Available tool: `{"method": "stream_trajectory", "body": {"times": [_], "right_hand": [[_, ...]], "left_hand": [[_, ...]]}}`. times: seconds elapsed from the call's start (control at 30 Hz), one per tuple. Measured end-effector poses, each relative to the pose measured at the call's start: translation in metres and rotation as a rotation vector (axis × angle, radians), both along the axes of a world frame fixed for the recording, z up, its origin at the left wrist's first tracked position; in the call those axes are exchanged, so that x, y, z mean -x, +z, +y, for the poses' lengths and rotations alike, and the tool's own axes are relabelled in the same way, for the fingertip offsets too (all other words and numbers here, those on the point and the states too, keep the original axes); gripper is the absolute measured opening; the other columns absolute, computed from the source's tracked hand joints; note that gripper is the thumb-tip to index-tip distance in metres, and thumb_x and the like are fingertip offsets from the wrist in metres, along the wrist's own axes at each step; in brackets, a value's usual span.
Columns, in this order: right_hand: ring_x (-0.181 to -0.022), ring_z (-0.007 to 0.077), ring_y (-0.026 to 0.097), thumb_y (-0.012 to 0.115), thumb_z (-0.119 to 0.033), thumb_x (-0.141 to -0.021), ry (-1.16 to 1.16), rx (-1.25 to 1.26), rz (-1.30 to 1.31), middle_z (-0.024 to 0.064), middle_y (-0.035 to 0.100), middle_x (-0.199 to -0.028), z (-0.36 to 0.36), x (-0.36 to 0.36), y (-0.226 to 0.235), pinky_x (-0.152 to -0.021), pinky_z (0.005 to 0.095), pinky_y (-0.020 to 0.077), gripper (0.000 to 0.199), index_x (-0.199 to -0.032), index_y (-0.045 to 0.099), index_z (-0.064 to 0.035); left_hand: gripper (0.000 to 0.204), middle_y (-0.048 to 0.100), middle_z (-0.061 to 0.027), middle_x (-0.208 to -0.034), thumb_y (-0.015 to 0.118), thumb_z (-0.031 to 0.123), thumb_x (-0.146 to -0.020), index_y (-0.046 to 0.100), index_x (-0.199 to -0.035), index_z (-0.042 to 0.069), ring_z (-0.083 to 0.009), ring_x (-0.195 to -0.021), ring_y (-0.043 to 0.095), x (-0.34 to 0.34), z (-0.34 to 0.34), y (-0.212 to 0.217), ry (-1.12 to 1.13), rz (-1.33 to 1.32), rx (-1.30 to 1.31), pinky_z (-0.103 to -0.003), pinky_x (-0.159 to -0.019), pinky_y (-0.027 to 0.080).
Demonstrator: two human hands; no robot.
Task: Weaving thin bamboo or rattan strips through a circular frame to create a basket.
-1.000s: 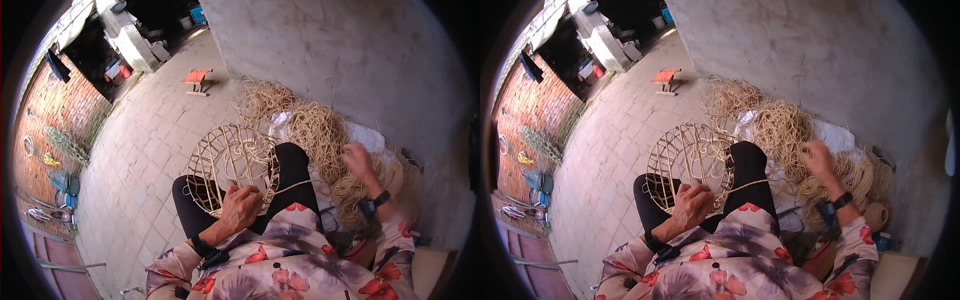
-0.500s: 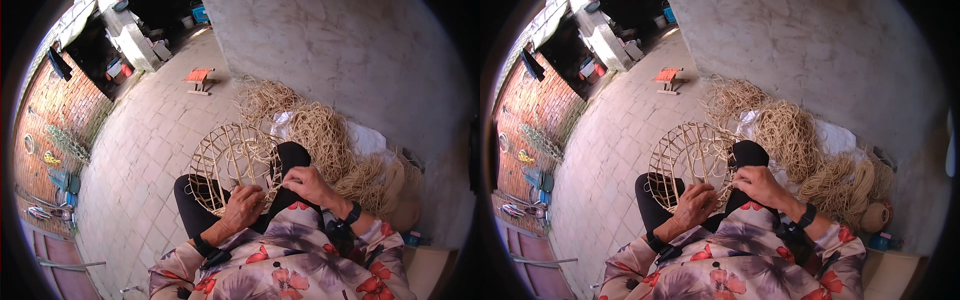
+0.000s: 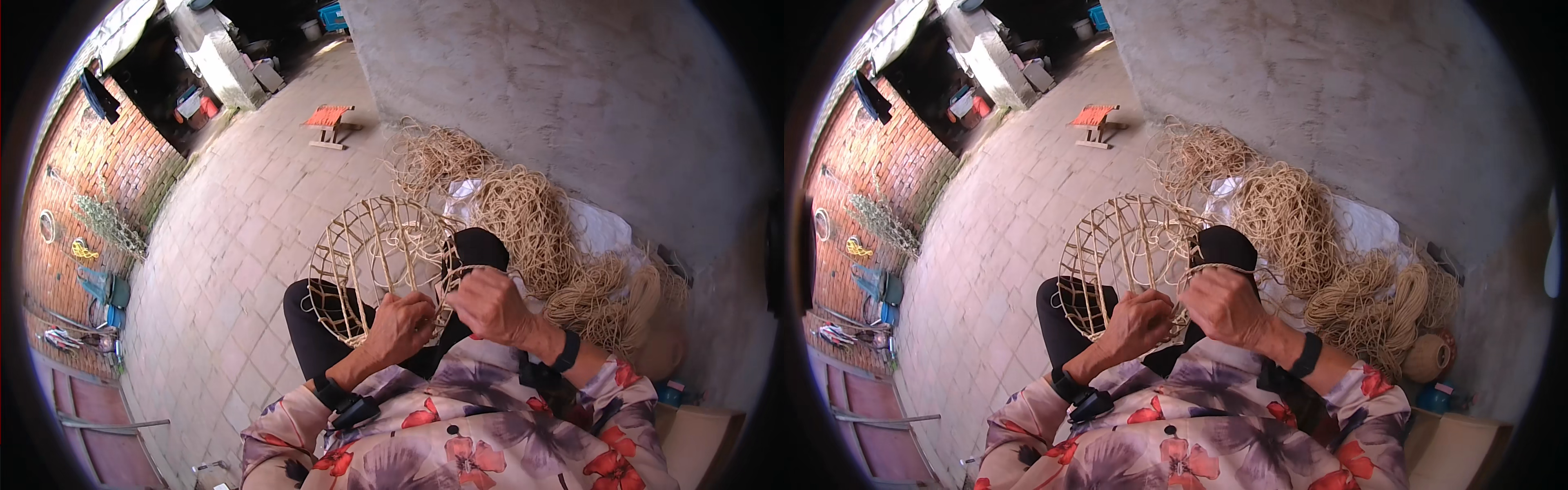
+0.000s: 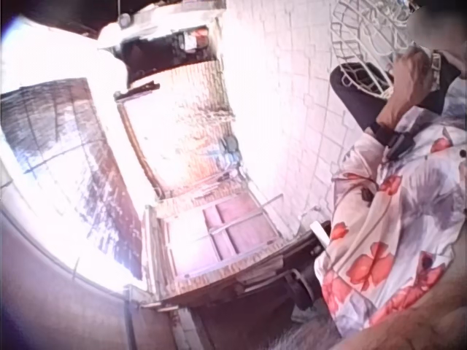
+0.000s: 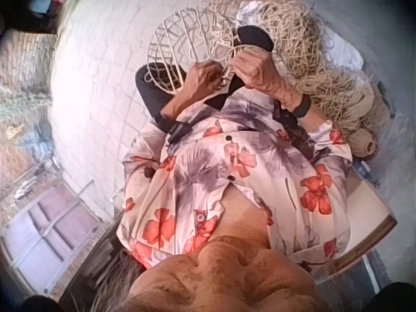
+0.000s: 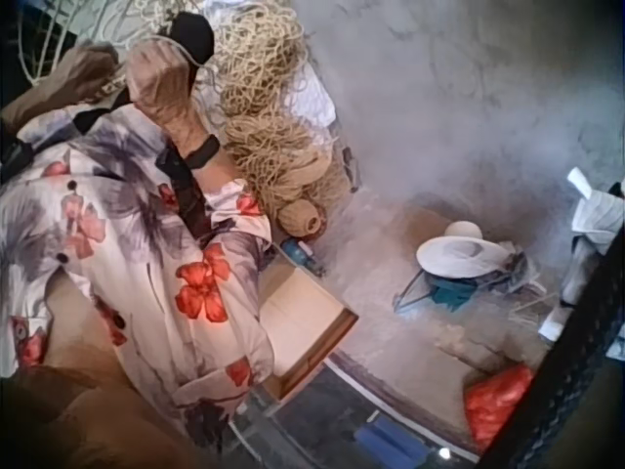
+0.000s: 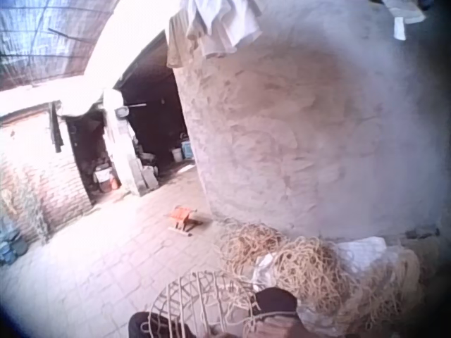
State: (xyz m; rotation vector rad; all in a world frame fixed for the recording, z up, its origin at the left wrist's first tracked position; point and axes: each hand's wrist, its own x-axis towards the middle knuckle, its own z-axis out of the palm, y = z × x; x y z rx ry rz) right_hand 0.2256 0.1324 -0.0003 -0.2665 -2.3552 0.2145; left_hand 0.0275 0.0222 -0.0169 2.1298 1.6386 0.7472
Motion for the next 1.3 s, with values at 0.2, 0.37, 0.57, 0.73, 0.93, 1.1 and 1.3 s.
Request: {"method": "stream_trajectory", "body": {"times": [0.2, 0.37, 0.57, 0.73, 0.93, 1.1, 1.3], "right_hand": [[-0.076, 0.0243, 0.059, 0.068, -0.007, -0.074, 0.169, 0.179, -0.113, 0.0076, 0.054, -0.081, -0.016, -0.008, -0.033, -0.066, 0.0358, 0.0504, 0.03, -0.104, 0.063, -0.0047], [-0.081, 0.0244, 0.06, 0.07, -0.009, -0.076, 0.096, 0.212, -0.149, 0.0086, 0.054, -0.09, -0.021, 0.002, -0.034, -0.067, 0.0344, 0.0515, 0.02, -0.094, 0.062, -0.0045], [-0.079, 0.0277, 0.063, 0.068, -0.01, -0.08, 0.101, 0.377, -0.074, 0.0114, 0.058, -0.086, -0.031, -0.005, -0.023, -0.06, 0.0379, 0.051, 0.013, -0.087, 0.058, -0.0041], [-0.067, 0.0362, 0.064, 0.061, -0.011, -0.089, 0.11, 0.584, -0.301, 0.0176, 0.06, -0.066, -0.026, -0.012, -0.025, -0.056, 0.0441, 0.0491, 0.009, -0.094, 0.057, -0.0055], [-0.07, 0.038, 0.063, 0.06, -0.01, -0.089, 0.152, 0.699, -0.178, 0.0196, 0.06, -0.07, -0.023, -0.013, -0.02, -0.056, 0.0445, 0.0475, 0.009, -0.096, 0.059, -0.0048], [-0.068, 0.0379, 0.063, 0.06, -0.01, -0.089, 0.129, 0.71, -0.161, 0.0196, 0.06, -0.071, -0.023, -0.007, -0.011, -0.055, 0.0434, 0.0468, 0.008, -0.094, 0.061, -0.0037], [-0.063, 0.0337, 0.062, 0.061, -0.017, -0.089, 0.134, 0.608, -0.335, 0.0164, 0.061, -0.069, -0.015, -0.022, 0.019, -0.055, 0.0396, 0.0472, 0.013, -0.083, 0.066, -0.0056]], "left_hand": [[0.012, 0.064, -0.0043, -0.095, 0.067, 0.012, -0.076, 0.065, -0.087, 0.006, -0.0237, -0.086, 0.061, 0.003, 0.003, -0.004, -0.019, -0.042, 0.011, -0.036, -0.079, 0.037], [0.015, 0.064, -0.0049, -0.097, 0.068, 0.015, -0.076, 0.066, -0.09, 0.008, -0.0241, -0.088, 0.061, 0.013, 0.008, -0.006, -0.095, -0.08, 0.144, -0.039, -0.083, 0.038], [0.024, 0.059, -0.0069, -0.105, 0.074, 0.024, -0.075, 0.065, -0.094, 0.012, -0.0256, -0.097, 0.057, -0.003, -0.011, 0.014, 0.054, 0.043, -0.169, -0.042, -0.088, 0.037], [0.028, 0.055, -0.003, -0.087, 0.078, 0.029, -0.071, 0.062, -0.089, 0.013, -0.0239, -0.086, 0.052, -0.002, -0.02, 0.005, 0.15, 0.167, -0.217, -0.04, -0.08, 0.035], [0.025, 0.055, -0.0008, -0.079, 0.078, 0.028, -0.071, 0.061, -0.084, 0.014, -0.0225, -0.081, 0.052, 0.0, -0.014, -0.002, 0.128, 0.146, -0.216, -0.039, -0.076, 0.033], [0.025, 0.054, -0.0014, -0.077, 0.078, 0.024, -0.068, 0.061, -0.081, 0.014, -0.0224, -0.081, 0.052, -0.007, -0.006, 0.007, 0.165, 0.148, -0.234, -0.038, -0.075, 0.034], [0.019, 0.052, -0.0025, -0.073, 0.075, 0.018, -0.066, 0.059, -0.074, 0.012, -0.0228, -0.075, 0.052, -0.007, -0.001, -0.007, 0.18, 0.234, -0.406, -0.039, -0.07, 0.034]]}}
